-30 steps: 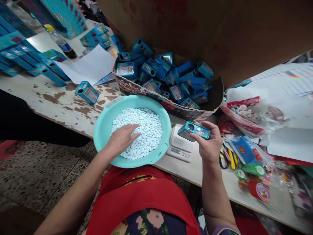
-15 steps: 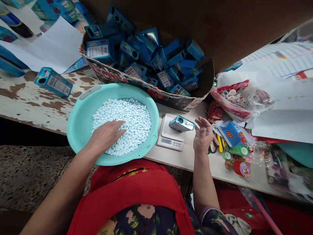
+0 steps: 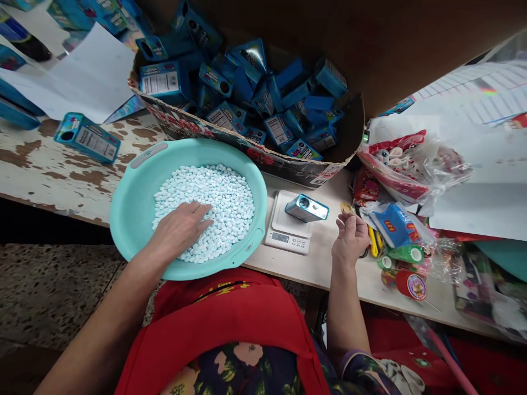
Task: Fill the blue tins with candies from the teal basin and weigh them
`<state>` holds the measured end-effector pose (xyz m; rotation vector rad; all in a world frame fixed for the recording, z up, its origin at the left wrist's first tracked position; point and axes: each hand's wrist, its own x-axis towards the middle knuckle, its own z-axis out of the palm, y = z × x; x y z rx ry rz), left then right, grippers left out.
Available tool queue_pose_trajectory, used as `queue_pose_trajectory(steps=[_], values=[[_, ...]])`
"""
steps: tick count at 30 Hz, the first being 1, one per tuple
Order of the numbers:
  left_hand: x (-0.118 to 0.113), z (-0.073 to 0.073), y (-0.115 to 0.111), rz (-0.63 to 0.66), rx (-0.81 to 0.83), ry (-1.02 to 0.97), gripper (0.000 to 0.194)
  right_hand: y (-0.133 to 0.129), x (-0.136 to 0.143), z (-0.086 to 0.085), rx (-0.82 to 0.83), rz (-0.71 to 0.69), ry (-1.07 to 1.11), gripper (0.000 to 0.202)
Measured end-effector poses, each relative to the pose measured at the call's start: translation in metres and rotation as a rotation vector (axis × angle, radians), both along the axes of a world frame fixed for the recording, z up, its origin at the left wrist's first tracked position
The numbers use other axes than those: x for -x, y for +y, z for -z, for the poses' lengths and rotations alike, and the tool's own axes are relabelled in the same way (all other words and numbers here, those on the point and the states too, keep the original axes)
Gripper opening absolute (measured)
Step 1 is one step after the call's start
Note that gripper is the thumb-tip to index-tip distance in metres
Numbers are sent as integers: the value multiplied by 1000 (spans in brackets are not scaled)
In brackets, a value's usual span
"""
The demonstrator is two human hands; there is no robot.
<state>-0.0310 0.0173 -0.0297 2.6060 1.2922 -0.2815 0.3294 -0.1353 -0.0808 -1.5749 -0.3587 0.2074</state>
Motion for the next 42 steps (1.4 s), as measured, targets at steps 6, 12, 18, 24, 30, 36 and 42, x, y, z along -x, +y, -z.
queue_pose_trajectory(steps=[6, 12, 18, 24, 30, 36, 42], values=[[-1, 0, -2, 13, 0, -14, 43, -4, 6, 8, 6, -274, -63, 55], [-8, -14, -3, -337, 101, -474, 40, 20, 23, 3, 184, -468, -140, 44], [-56, -39, -10, -902, 1033, -1573, 48, 49, 49, -72, 123, -582, -586, 34], [-86, -40, -2, -1213, 1240, -1954, 40, 89, 102, -122, 154, -965, -1175, 32], [-79, -37, -1, -1375, 1244, -2009, 23, 101, 109, -117, 162, -923, -1237, 29], [-76, -34, -2, -1309, 1315, -2005, 17, 95, 103, -110, 115, -865, -1091, 28], [-76, -34, -4, -1324, 1368, -1900, 28, 83, 103, -106, 47, -813, -1091, 33]])
